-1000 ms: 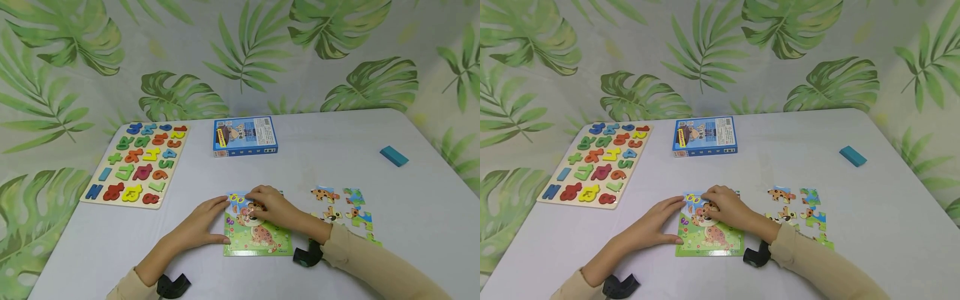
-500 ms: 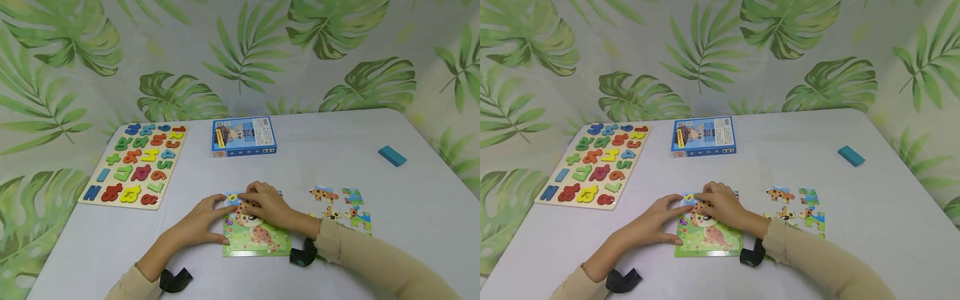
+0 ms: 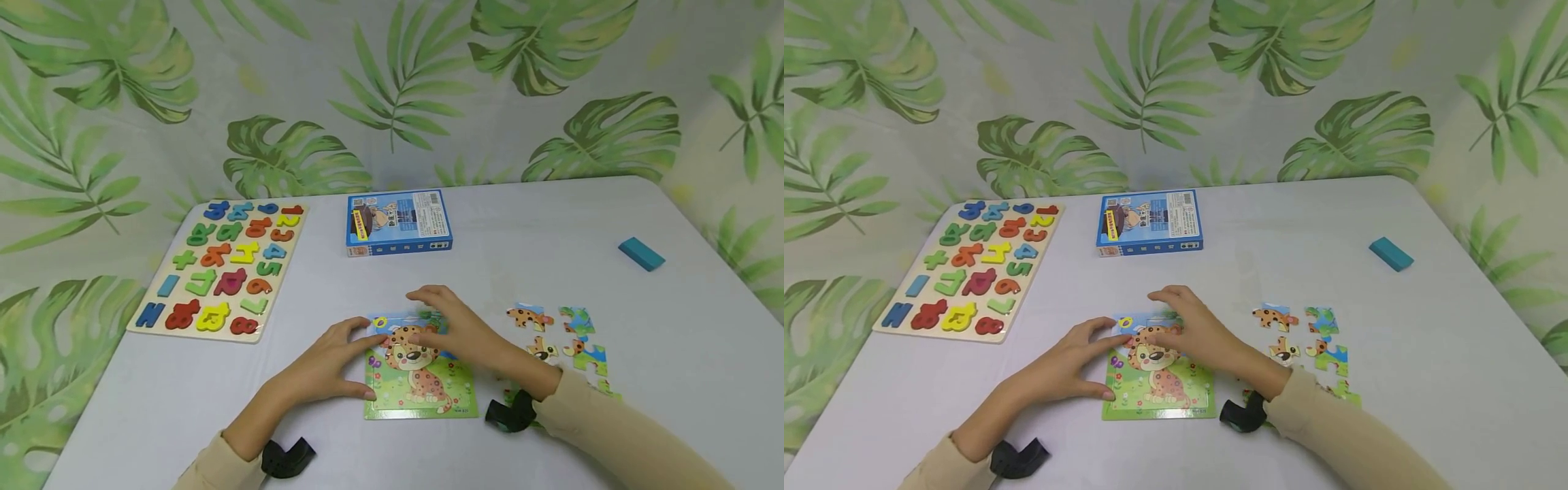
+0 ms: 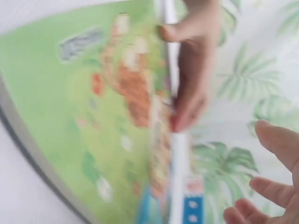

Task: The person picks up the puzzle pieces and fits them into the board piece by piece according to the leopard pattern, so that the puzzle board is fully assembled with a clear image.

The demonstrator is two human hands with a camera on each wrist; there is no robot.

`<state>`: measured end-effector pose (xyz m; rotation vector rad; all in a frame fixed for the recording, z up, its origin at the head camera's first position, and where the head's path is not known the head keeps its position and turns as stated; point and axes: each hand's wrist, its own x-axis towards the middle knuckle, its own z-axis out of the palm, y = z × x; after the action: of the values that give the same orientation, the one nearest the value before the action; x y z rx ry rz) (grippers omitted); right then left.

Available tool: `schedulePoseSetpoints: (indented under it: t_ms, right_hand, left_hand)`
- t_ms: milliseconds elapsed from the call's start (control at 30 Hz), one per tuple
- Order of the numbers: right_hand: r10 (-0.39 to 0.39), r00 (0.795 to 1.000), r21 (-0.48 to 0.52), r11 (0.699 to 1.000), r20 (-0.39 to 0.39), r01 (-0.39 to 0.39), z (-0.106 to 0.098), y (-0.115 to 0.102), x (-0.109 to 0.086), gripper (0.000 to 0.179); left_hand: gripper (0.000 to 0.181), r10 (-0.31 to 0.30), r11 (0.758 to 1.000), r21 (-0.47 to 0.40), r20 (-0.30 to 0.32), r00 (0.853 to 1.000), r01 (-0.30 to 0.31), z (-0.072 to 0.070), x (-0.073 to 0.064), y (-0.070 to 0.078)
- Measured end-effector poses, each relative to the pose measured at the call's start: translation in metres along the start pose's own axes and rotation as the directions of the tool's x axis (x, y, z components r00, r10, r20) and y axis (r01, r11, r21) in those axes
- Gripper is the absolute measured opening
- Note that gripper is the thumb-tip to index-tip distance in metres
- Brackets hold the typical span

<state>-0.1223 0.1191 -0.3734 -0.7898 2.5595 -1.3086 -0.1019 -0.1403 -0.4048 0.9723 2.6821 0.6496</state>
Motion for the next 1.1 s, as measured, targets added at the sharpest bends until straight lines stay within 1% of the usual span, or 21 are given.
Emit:
schedulePoseSetpoints:
  t_ms: [100,167,233,333,433,567,700,833,900,1100]
  right_hand:
    - [-0.058,0.995,0.018,0.998,-0.076,0.060,-0.021,0.001,-0.012,0.059]
    - [-0.092,0.987,0.005,0.996,-0.133,0.094,-0.036,0.003,-0.023,0.060]
    - [-0.128,0.973,-0.022,0.992,-0.191,0.126,-0.050,0.007,-0.034,0.060]
    - [-0.126,0.956,-0.062,0.992,-0.264,0.113,-0.066,0.015,-0.050,0.063]
    - [-0.078,0.948,-0.072,0.996,-0.309,0.059,-0.077,0.027,-0.066,0.065]
    - [0.006,0.942,-0.099,0.994,-0.337,-0.042,-0.084,0.048,-0.082,0.064]
    - [0.085,0.937,-0.099,0.987,-0.338,-0.125,-0.087,0.067,-0.091,0.060]
    - [0.135,0.937,-0.107,0.978,-0.321,-0.178,-0.088,0.080,-0.096,0.057]
    - [0.148,0.939,-0.117,0.974,-0.311,-0.192,-0.088,0.085,-0.098,0.056]
    - [0.195,0.939,-0.169,0.954,-0.285,-0.249,-0.086,0.093,-0.100,0.058]
  left_hand:
    - [0.083,-0.006,1.000,-0.010,-0.005,1.000,0.006,0.000,0.000,0.001]
    - [0.083,-0.010,1.000,-0.016,-0.007,1.000,0.010,0.000,0.000,0.001]
    - [0.083,-0.015,1.000,-0.019,-0.007,1.000,0.015,0.000,0.000,0.001]
    - [0.083,-0.018,1.000,-0.021,-0.007,1.000,0.018,0.001,0.000,0.001]
    - [0.083,-0.020,1.000,-0.020,-0.009,1.000,0.020,0.001,-0.001,0.001]
    - [0.083,-0.023,1.000,-0.019,-0.008,1.000,0.022,0.001,-0.001,0.001]
    - [0.083,-0.032,0.999,-0.022,-0.004,0.999,0.032,0.000,0.000,0.002]
    - [0.083,-0.040,0.999,-0.023,-0.002,0.999,0.040,-0.001,0.000,0.002]
    - [0.083,-0.042,0.999,-0.025,-0.002,0.999,0.042,0.000,0.000,0.002]
    - [0.083,-0.034,0.999,-0.027,-0.008,0.999,0.033,0.001,0.000,0.000]
